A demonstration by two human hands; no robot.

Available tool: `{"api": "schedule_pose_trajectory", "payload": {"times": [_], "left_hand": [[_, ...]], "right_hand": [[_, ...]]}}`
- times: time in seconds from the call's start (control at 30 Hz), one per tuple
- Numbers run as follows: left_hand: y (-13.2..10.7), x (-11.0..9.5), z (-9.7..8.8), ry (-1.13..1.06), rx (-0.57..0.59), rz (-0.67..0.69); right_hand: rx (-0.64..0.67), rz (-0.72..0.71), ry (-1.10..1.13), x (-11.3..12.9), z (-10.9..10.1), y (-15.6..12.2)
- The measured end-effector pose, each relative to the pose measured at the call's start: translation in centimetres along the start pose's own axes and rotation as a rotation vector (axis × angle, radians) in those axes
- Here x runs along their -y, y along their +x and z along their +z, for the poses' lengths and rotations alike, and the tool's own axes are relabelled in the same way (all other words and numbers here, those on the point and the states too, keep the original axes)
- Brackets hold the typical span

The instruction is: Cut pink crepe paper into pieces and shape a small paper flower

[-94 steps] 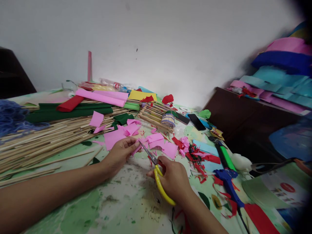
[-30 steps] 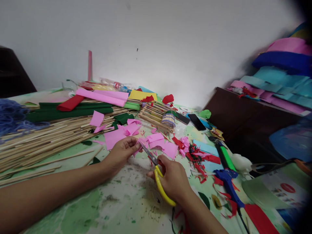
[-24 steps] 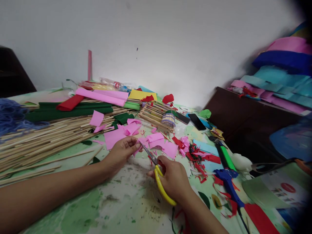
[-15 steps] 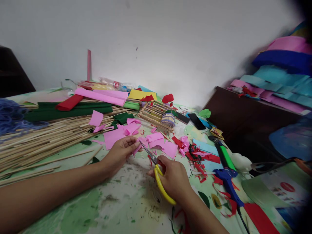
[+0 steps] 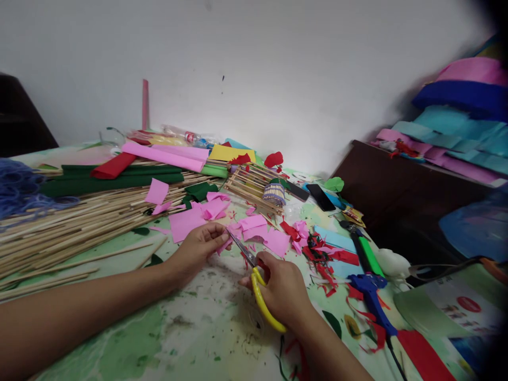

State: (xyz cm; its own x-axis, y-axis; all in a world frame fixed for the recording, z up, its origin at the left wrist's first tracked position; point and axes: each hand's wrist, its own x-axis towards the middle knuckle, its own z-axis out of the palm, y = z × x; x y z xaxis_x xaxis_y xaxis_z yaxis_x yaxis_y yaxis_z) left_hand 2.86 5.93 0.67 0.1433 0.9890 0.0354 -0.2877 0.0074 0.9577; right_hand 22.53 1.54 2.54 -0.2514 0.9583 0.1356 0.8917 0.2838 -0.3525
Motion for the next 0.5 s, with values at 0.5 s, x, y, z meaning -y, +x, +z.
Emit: {"api": "schedule_pose_trajectory", "payload": {"times": [0.5], "left_hand": [[-0.03, 0.09, -0.06, 0.018, 0.018, 0.025]], "right_hand": [[0.000, 0.010, 0.001, -0.10, 0.07, -0.02]]}}
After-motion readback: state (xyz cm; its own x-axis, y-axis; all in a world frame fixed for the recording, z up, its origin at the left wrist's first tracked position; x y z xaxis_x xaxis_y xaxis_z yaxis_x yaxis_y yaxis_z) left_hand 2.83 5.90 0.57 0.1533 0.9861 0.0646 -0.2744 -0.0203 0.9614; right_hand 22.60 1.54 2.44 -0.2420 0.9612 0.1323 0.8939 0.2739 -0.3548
